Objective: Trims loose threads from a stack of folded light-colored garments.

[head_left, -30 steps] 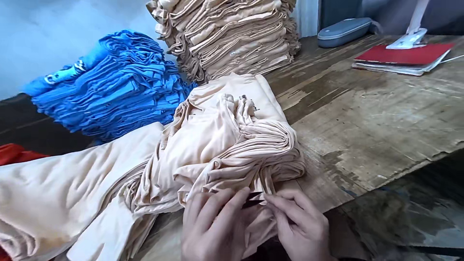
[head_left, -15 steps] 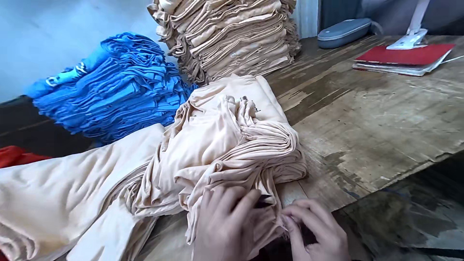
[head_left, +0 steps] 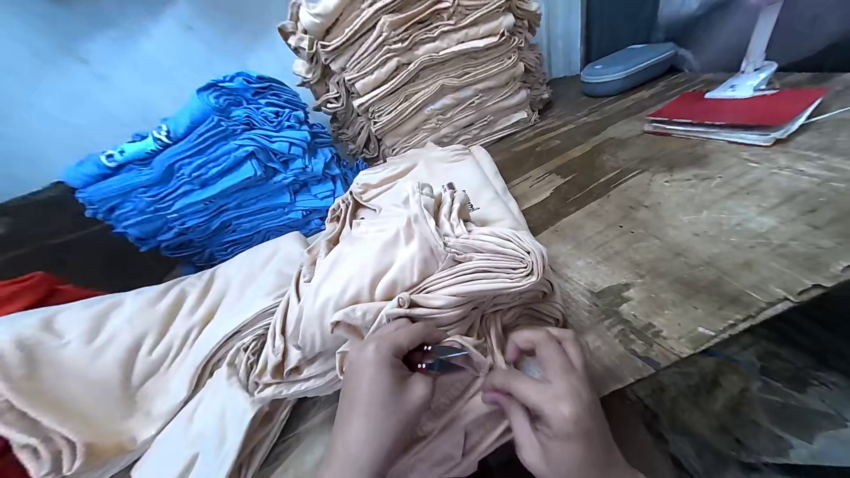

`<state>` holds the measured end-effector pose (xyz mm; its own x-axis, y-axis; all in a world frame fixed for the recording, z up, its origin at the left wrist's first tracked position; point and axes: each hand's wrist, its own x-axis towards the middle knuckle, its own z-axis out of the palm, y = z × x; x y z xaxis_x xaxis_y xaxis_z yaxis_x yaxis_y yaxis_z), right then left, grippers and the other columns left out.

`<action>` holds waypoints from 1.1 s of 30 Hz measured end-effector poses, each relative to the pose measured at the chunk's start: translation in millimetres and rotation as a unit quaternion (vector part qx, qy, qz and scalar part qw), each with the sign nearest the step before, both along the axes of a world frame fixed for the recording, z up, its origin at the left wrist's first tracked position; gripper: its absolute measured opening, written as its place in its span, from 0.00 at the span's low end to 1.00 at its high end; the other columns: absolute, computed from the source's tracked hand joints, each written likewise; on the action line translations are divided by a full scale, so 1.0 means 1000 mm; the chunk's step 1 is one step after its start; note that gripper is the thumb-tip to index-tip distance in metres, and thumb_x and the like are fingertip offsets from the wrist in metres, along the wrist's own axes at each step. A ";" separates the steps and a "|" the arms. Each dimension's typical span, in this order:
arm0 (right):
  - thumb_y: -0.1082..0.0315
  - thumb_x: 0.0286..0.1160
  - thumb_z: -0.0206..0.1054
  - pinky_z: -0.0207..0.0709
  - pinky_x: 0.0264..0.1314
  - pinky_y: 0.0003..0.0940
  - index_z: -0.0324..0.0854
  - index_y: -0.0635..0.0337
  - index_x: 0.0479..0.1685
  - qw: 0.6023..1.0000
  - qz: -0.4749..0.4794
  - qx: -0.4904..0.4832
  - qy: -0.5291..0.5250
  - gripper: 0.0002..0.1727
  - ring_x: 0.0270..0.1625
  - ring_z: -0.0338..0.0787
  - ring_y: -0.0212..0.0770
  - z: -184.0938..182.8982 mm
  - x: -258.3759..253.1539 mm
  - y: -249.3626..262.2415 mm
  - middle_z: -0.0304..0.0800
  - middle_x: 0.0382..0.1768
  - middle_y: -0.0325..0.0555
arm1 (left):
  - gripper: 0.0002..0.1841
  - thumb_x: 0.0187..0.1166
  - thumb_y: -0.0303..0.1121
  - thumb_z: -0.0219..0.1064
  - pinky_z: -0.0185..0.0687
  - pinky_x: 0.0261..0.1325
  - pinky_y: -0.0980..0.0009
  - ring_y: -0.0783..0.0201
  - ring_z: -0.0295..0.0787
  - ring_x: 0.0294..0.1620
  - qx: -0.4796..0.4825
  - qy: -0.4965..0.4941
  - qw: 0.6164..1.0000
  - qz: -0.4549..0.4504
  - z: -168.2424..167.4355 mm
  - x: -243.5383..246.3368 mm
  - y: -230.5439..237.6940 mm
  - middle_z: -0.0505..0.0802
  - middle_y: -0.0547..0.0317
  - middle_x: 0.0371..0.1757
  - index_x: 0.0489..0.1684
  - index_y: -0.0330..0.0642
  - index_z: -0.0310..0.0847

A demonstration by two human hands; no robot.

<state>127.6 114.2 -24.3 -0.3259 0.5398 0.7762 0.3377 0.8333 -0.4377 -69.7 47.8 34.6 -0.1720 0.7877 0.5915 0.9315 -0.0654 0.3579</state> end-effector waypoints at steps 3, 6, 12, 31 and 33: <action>0.49 0.77 0.72 0.69 0.68 0.42 0.94 0.33 0.34 0.988 0.126 -0.087 0.007 0.08 0.61 0.79 0.36 0.007 0.032 -0.006 0.85 0.45 0.31 | 0.06 0.62 0.40 0.71 0.78 0.30 0.83 0.87 0.81 0.29 0.009 -0.018 1.000 -0.013 -0.002 -0.001 -0.002 0.88 0.85 0.29 0.30 0.63 0.95; 0.51 0.76 0.73 0.70 0.64 0.51 0.96 0.39 0.35 0.948 0.224 -0.136 -0.182 0.09 0.55 0.85 0.42 0.021 0.061 -0.007 0.91 0.46 0.37 | 0.06 0.62 0.39 0.71 0.78 0.29 0.84 0.87 0.81 0.28 0.006 -0.031 0.999 -0.014 -0.002 0.002 -0.003 0.88 0.84 0.29 0.30 0.62 0.95; 0.42 0.76 0.69 0.73 0.38 0.37 0.96 0.43 0.39 0.997 0.017 0.009 -0.074 0.18 0.31 0.82 0.37 0.019 0.001 -0.021 0.84 0.24 0.34 | 0.05 0.61 0.41 0.72 0.79 0.27 0.82 0.87 0.82 0.26 -0.014 -0.048 0.999 -0.009 0.001 0.001 -0.001 0.89 0.86 0.28 0.30 0.65 0.94; 0.55 0.89 0.61 0.75 0.78 0.39 0.82 0.57 0.36 0.855 0.401 -0.306 0.123 0.16 0.73 0.80 0.38 0.007 0.067 -0.007 0.84 0.64 0.45 | 0.21 0.69 0.53 0.77 0.86 0.50 0.75 0.76 0.86 0.48 -0.009 0.011 0.998 -0.061 0.000 -0.001 -0.027 0.90 0.69 0.47 0.59 0.61 0.91; 0.57 0.92 0.56 0.80 0.74 0.48 0.80 0.55 0.40 0.795 0.471 -0.328 0.194 0.15 0.61 0.91 0.42 0.001 0.057 -0.010 0.92 0.50 0.45 | 0.23 0.70 0.56 0.77 0.84 0.53 0.66 0.69 0.86 0.49 -0.009 0.045 0.998 -0.042 0.005 0.000 -0.036 0.90 0.64 0.48 0.62 0.61 0.91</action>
